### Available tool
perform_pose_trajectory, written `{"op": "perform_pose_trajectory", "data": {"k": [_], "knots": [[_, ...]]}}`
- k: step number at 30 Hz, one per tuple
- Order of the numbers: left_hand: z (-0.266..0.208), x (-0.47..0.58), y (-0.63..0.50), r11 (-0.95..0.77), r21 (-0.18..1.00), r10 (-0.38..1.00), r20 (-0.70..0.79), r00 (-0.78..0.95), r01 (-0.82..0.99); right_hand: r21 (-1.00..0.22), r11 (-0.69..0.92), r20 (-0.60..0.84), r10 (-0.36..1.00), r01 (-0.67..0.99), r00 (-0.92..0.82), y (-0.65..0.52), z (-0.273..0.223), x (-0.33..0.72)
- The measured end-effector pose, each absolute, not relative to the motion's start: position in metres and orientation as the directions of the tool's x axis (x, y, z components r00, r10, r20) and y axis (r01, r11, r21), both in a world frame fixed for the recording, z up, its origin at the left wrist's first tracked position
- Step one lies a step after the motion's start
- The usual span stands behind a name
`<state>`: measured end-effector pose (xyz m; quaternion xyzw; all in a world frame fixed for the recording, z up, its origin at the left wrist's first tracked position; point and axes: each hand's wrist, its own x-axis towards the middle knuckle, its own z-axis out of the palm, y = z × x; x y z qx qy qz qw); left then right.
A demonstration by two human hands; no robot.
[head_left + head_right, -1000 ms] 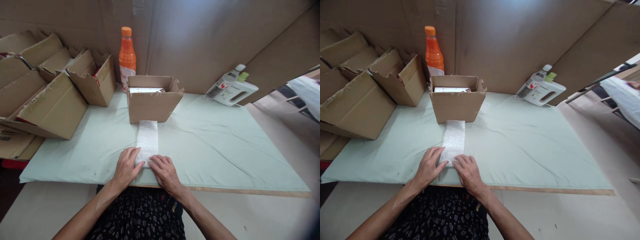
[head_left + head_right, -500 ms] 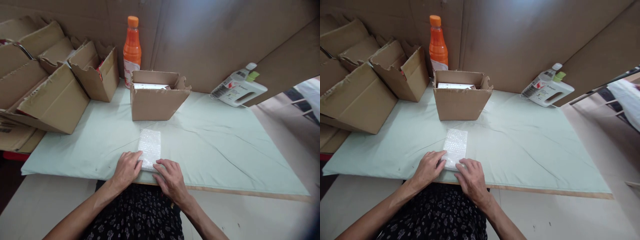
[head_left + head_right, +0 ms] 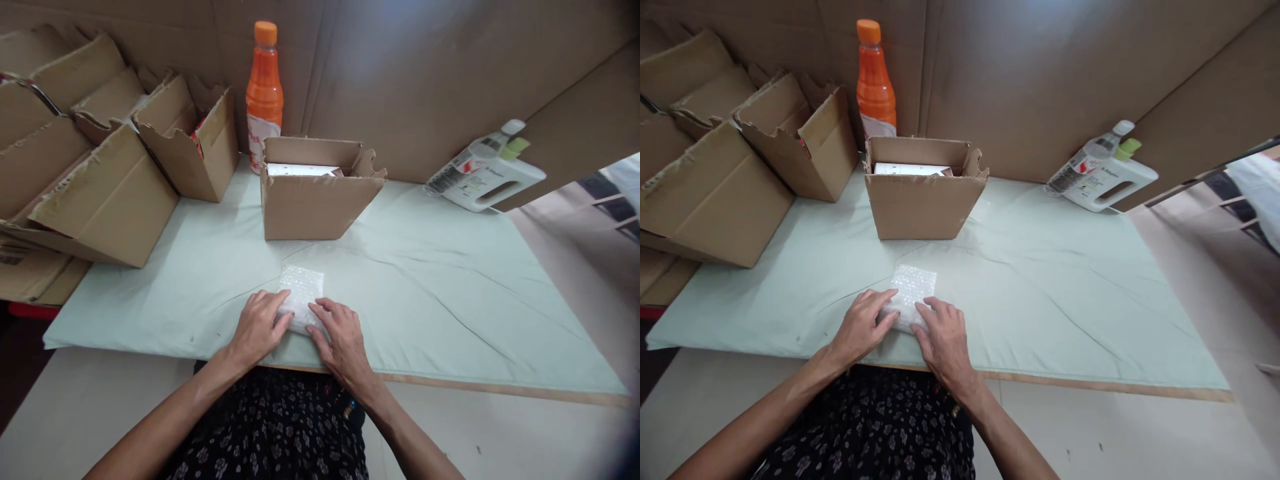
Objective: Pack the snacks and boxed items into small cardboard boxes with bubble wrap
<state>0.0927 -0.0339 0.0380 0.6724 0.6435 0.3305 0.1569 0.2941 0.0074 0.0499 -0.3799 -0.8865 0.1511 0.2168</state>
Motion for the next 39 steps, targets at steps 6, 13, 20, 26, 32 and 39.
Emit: {"op": "perform_pose_trajectory", "data": {"k": [6,13,20,26,32,39], "knots": [[0.033,0.092,-0.020,-0.003,0.633,0.954,0.235,-0.188,0.774,-0.178,0.795,0.245,0.607,0.580,-0.756,0.020,0.049,0.279],[0.045,0.104,-0.058,0.257,0.920,0.875,-0.351,-0.333,-0.296,-0.538,0.620,0.196,0.751,0.571,-0.630,0.036,0.047,0.273],[0.057,0.118,-0.053,0.196,0.784,0.879,-0.406,-0.249,-0.589,-0.854,0.298,0.015,0.834,0.426,-0.552,0.006,0.060,0.271],[0.066,0.109,-0.061,0.242,0.953,0.950,-0.270,-0.154,-0.183,-0.889,0.306,0.057,0.812,0.341,-0.580,0.022,0.073,0.277],[0.063,0.106,-0.061,0.248,0.953,0.963,-0.262,-0.066,-0.173,-0.937,0.265,0.093,0.817,0.227,-0.570,0.033,0.084,0.272],[0.058,0.101,-0.055,0.152,0.971,0.985,-0.164,0.051,0.186,-0.923,0.126,-0.204,0.642,0.365,-0.739,0.054,0.097,0.289]]}}
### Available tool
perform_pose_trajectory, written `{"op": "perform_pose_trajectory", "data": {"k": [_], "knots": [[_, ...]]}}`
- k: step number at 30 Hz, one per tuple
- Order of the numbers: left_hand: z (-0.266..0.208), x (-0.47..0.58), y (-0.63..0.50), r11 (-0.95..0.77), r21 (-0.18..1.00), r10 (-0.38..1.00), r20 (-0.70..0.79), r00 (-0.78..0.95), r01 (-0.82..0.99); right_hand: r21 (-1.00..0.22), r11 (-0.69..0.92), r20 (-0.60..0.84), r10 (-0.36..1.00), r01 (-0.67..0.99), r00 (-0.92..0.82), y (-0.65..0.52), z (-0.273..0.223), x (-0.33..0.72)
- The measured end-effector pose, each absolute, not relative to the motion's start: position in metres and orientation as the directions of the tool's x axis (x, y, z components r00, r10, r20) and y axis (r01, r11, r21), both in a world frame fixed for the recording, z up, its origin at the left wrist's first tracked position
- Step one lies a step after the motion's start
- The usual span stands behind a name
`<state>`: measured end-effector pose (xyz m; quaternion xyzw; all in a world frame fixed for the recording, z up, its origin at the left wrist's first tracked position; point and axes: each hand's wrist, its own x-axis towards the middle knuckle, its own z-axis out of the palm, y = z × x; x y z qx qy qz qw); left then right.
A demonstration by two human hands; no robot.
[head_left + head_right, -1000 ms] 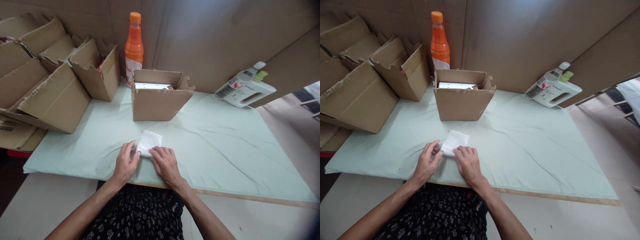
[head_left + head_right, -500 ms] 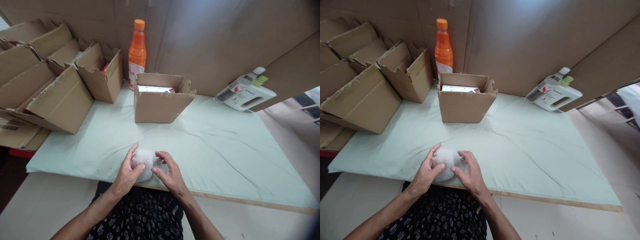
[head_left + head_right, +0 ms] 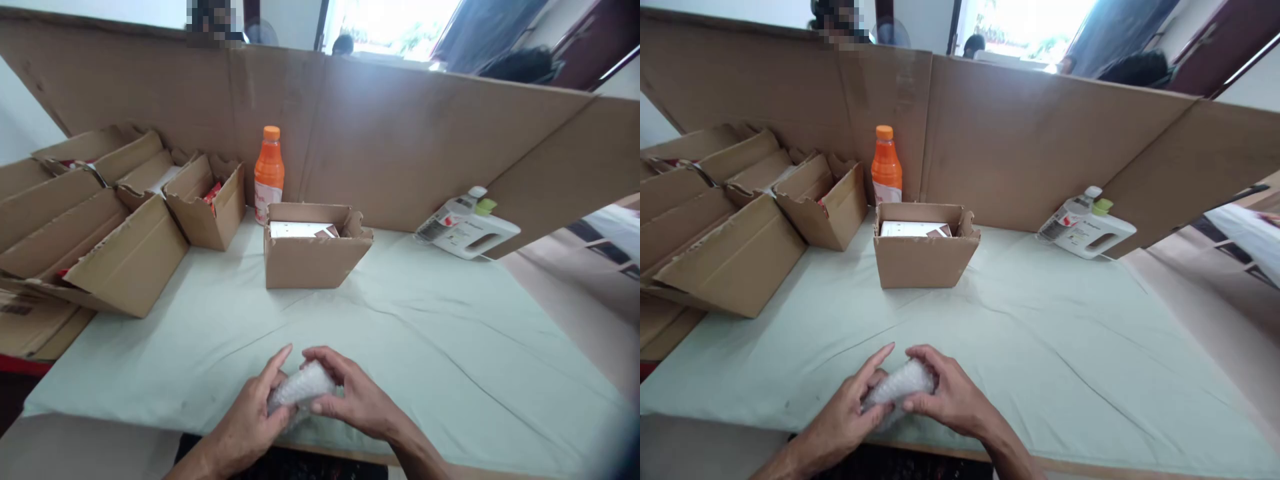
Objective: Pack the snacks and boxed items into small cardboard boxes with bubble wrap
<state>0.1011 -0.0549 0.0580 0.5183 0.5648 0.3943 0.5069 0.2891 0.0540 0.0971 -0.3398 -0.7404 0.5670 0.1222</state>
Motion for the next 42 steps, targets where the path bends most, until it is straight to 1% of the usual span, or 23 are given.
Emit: {"op": "perform_pose_trajectory", "data": {"k": [3,5,6,8,10,12,14,15,16,17,18,19,20,21,22,24,26,29,31,33,37,40,42], "knots": [[0.063,0.096,-0.041,0.046,0.954,0.985,-0.093,0.145,0.295,-0.860,0.168,-0.310,0.579,0.482,-0.754,0.065,0.115,0.293],[0.078,0.084,-0.024,-0.070,0.930,0.987,0.013,0.159,0.360,-0.855,0.186,-0.292,0.599,0.484,-0.746,0.080,0.135,0.297],[0.089,0.076,-0.012,-0.154,0.900,0.984,0.103,0.145,0.407,-0.867,0.191,-0.254,0.626,0.461,-0.737,0.092,0.148,0.300],[0.115,0.057,0.017,-0.338,0.761,0.934,0.344,0.098,0.554,-0.899,0.200,-0.136,0.717,0.389,-0.684,0.123,0.177,0.304],[0.138,0.041,0.050,-0.437,0.544,0.826,0.559,0.079,0.716,-0.918,0.251,0.041,0.829,0.306,-0.557,0.162,0.204,0.305],[0.151,0.032,0.084,-0.435,0.365,0.740,0.666,0.096,0.823,-0.901,0.336,0.213,0.894,0.273,-0.395,0.205,0.223,0.300],[0.153,0.030,0.112,-0.406,0.265,0.712,0.692,0.120,0.875,-0.828,0.402,0.302,0.907,0.391,-0.294,0.243,0.233,0.290],[0.150,0.031,0.122,-0.394,0.236,0.708,0.694,0.129,0.888,-0.744,0.412,0.303,0.910,0.526,-0.284,0.258,0.235,0.284],[0.147,0.033,0.130,-0.386,0.216,0.703,0.699,0.134,0.897,-0.604,0.400,0.278,0.916,0.689,-0.288,0.269,0.237,0.278],[0.143,0.035,0.135,-0.382,0.202,0.693,0.708,0.135,0.902,-0.409,0.375,0.243,0.923,0.832,-0.297,0.277,0.239,0.271],[0.139,0.037,0.137,-0.383,0.191,0.681,0.720,0.136,0.904,-0.190,0.345,0.202,0.930,0.919,-0.307,0.282,0.241,0.264],[0.136,0.038,0.138,-0.386,0.183,0.669,0.730,0.138,0.904,0.010,0.319,0.165,0.934,0.948,-0.317,0.284,0.244,0.257],[0.134,0.039,0.138,-0.391,0.177,0.658,0.740,0.140,0.903,0.161,0.311,0.130,0.934,0.937,-0.332,0.284,0.247,0.249],[0.133,0.039,0.137,-0.396,0.172,0.649,0.748,0.142,0.902,0.253,0.320,0.091,0.931,0.913,-0.352,0.282,0.250,0.241],[0.133,0.039,0.136,-0.397,0.167,0.643,0.752,0.144,0.902,0.299,0.350,0.032,0.926,0.888,-0.376,0.281,0.252,0.234],[0.134,0.039,0.135,-0.393,0.160,0.640,0.755,0.145,0.905,0.316,0.416,-0.097,0.908,0.853,-0.407,0.278,0.253,0.222],[0.135,0.038,0.135,-0.388,0.158,0.639,0.756,0.141,0.908,0.304,0.434,-0.163,0.901,0.848,-0.402,0.278,0.247,0.217],[0.135,0.039,0.135,-0.387,0.160,0.641,0.754,0.141,0.908,0.238,0.403,-0.138,0.914,0.884,-0.380,0.278,0.236,0.221],[0.135,0.039,0.135,-0.390,0.158,0.638,0.757,0.142,0.907,0.134,0.436,-0.187,0.893,0.890,-0.409,0.278,0.232,0.228],[0.135,0.040,0.135,-0.391,0.157,0.631,0.763,0.141,0.907,0.076,0.465,-0.235,0.868,0.882,-0.437,0.278,0.232,0.234],[0.134,0.040,0.134,-0.379,0.152,0.624,0.770,0.131,0.913,0.108,0.508,-0.269,0.842,0.854,-0.467,0.284,0.231,0.232],[0.134,0.041,0.135,-0.376,0.145,0.618,0.775,0.131,0.915,0.068,0.551,-0.313,0.803,0.832,-0.507,0.293,0.228,0.225],[0.134,0.042,0.135,-0.387,0.158,0.615,0.778,0.127,0.908,0.053,0.551,-0.307,0.803,0.833,-0.511,0.295,0.230,0.226]]}}
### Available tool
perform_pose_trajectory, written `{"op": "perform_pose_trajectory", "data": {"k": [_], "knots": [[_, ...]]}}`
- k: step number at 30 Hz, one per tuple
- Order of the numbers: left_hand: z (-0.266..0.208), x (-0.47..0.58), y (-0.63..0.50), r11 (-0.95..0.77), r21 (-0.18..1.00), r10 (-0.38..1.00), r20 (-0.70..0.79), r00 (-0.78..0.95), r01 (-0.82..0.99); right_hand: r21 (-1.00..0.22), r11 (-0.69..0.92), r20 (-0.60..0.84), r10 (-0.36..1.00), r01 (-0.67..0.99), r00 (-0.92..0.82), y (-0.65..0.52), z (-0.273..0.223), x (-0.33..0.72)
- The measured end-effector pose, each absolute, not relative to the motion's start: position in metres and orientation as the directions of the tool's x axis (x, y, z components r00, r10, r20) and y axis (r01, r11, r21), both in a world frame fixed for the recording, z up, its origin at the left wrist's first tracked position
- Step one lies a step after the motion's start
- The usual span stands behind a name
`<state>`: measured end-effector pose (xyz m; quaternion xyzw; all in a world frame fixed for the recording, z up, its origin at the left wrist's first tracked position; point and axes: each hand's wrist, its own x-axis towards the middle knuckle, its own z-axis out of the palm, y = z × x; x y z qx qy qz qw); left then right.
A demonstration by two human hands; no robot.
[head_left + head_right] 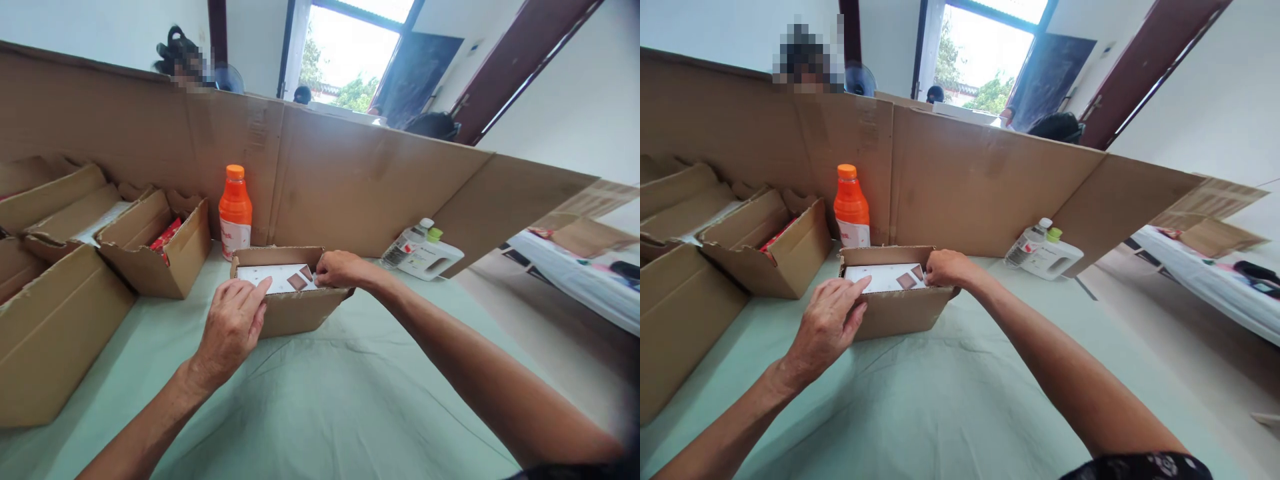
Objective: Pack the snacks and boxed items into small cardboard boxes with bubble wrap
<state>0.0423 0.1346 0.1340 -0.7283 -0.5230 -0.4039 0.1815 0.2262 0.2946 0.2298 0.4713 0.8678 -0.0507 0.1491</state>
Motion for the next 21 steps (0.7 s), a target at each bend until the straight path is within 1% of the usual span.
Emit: {"op": "perform_pose_trajectory", "data": {"k": [1,2,3,4,5,6,7,8,9,10,11,13,15,18,21], "knots": [[0.133,0.043,0.133,-0.389,0.179,0.613,0.783,0.109,0.903,0.045,0.545,-0.276,0.812,0.837,-0.514,0.292,0.232,0.231],[0.132,0.042,0.131,-0.387,0.215,0.610,0.789,0.074,0.897,0.023,0.539,-0.210,0.826,0.842,-0.523,0.287,0.235,0.239],[0.130,0.041,0.129,-0.375,0.270,0.608,0.794,0.015,0.887,-0.021,0.532,-0.110,0.840,0.847,-0.531,0.280,0.237,0.250],[0.127,0.039,0.125,-0.352,0.347,0.611,0.789,-0.067,0.869,-0.086,0.525,0.018,0.850,0.847,-0.526,0.271,0.238,0.264],[0.122,0.037,0.120,-0.320,0.447,0.627,0.761,-0.167,0.835,-0.168,0.519,0.153,0.853,0.838,-0.498,0.261,0.236,0.281],[0.116,0.033,0.116,-0.286,0.565,0.657,0.704,-0.271,0.774,-0.260,0.512,0.269,0.853,0.819,-0.448,0.251,0.230,0.297],[0.109,0.029,0.112,-0.251,0.686,0.700,0.616,-0.362,0.682,-0.355,0.499,0.341,0.856,0.791,-0.388,0.242,0.220,0.312],[0.100,0.025,0.108,-0.214,0.796,0.749,0.506,-0.428,0.567,-0.443,0.478,0.362,0.869,0.758,-0.337,0.235,0.206,0.323],[0.092,0.021,0.106,-0.176,0.881,0.795,0.391,-0.464,0.440,-0.528,0.452,0.343,0.888,0.719,-0.306,0.230,0.190,0.330],[0.084,0.019,0.105,-0.141,0.938,0.833,0.285,-0.473,0.317,-0.605,0.427,0.300,0.904,0.672,-0.304,0.228,0.171,0.332],[0.077,0.018,0.106,-0.114,0.971,0.863,0.202,-0.463,0.209,-0.672,0.403,0.247,0.913,0.621,-0.325,0.228,0.153,0.328],[0.068,0.023,0.112,-0.076,0.995,0.896,0.097,-0.434,0.066,-0.761,0.359,0.164,0.912,0.540,-0.375,0.232,0.121,0.313],[0.066,0.038,0.122,-0.067,0.998,0.898,0.055,-0.436,-0.012,-0.790,0.326,0.135,0.918,0.518,-0.373,0.235,0.103,0.299],[0.068,0.071,0.130,-0.074,0.993,0.898,0.029,-0.440,-0.087,-0.780,0.282,0.148,0.951,0.558,-0.273,0.227,0.101,0.310],[0.069,0.100,0.120,-0.091,0.989,0.939,0.047,-0.340,-0.114,-0.751,0.223,0.161,0.975,0.622,-0.155,0.202,0.109,0.347]]}}
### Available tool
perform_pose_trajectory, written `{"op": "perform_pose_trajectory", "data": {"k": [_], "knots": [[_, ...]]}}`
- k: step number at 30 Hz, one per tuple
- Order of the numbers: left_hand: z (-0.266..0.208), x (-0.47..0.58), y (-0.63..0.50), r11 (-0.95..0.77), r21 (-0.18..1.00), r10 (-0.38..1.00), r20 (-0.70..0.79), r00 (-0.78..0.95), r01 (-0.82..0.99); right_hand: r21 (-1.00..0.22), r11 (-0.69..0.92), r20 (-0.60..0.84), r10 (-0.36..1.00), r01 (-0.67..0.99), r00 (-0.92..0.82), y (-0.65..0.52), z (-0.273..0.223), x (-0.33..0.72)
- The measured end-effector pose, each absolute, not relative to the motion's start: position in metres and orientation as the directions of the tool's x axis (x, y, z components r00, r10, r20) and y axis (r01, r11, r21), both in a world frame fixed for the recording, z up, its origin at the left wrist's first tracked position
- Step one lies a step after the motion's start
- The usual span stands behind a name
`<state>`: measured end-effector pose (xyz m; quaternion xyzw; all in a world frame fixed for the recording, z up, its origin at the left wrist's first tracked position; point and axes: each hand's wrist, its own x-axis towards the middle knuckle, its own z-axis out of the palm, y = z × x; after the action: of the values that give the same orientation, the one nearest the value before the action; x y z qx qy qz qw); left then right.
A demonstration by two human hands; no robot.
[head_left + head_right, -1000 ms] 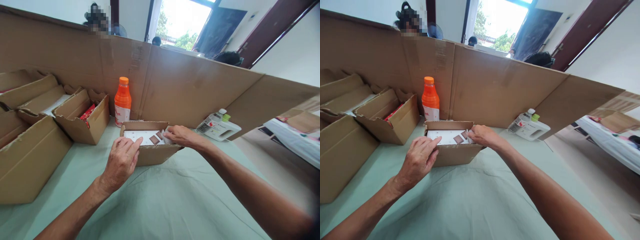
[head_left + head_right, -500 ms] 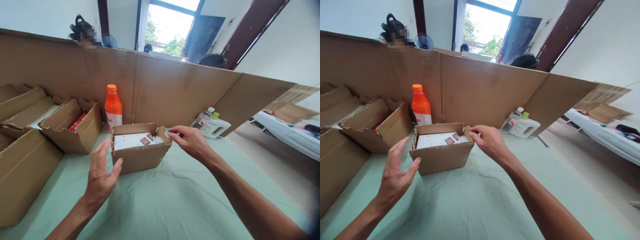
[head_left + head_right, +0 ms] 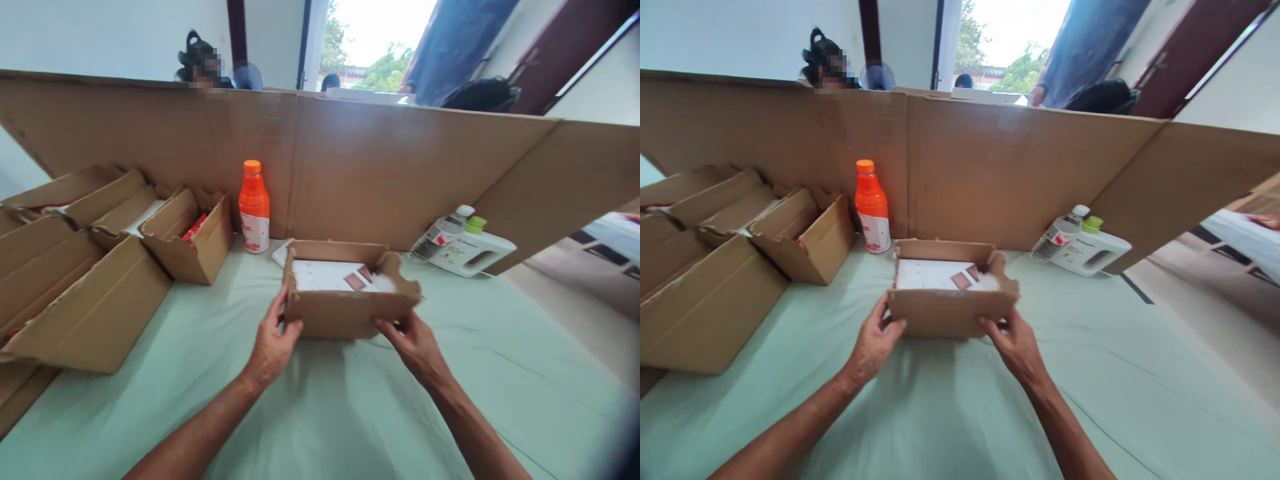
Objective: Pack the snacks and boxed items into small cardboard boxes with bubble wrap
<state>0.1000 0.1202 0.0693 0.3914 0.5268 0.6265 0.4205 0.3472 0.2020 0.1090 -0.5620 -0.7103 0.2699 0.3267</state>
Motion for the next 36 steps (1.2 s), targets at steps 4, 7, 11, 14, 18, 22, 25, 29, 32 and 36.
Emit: {"op": "perform_pose_trajectory", "data": {"k": [4,7,11,14,18,22,25,29,32,36], "knots": [[0.072,0.100,0.080,-0.094,0.991,0.925,0.051,-0.375,-0.097,-0.721,0.215,0.131,0.976,0.659,-0.175,0.173,0.110,0.357],[0.074,0.076,0.039,-0.111,0.990,0.854,0.051,-0.517,-0.085,-0.744,0.290,0.119,0.944,0.601,-0.308,0.170,0.104,0.314],[0.066,0.044,-0.019,-0.086,0.994,0.645,0.001,-0.764,-0.072,-0.795,0.456,0.145,0.784,0.401,-0.604,0.179,0.100,0.220],[0.050,0.027,-0.053,-0.066,0.996,0.462,-0.021,-0.887,-0.058,-0.828,0.526,0.182,0.577,0.192,-0.797,0.188,0.095,0.145],[0.032,0.008,-0.067,-0.053,0.998,0.416,0.055,-0.908,0.036,-0.860,0.491,0.198,0.572,0.139,-0.796,0.191,0.080,0.065],[0.027,-0.006,-0.057,-0.029,0.987,0.428,0.156,-0.890,0.159,-0.836,0.479,0.156,0.675,0.268,-0.721,0.171,0.056,0.020],[0.024,-0.013,-0.049,0.001,0.971,0.451,0.211,-0.867,0.237,-0.813,0.497,0.158,0.690,0.304,-0.706,0.147,0.036,0.006],[0.017,-0.017,-0.046,0.058,0.945,0.464,0.259,-0.847,0.321,-0.783,0.543,0.193,0.676,0.303,-0.712,0.119,0.017,0.010],[0.011,-0.017,-0.046,0.059,0.943,0.457,0.267,-0.848,0.328,-0.760,0.588,0.213,0.626,0.275,-0.750,0.102,0.008,0.025],[-0.002,-0.017,-0.045,0.034,0.938,0.456,0.292,-0.841,0.344,-0.644,0.717,0.258,0.533,0.268,-0.806,0.080,0.000,0.042]]}}
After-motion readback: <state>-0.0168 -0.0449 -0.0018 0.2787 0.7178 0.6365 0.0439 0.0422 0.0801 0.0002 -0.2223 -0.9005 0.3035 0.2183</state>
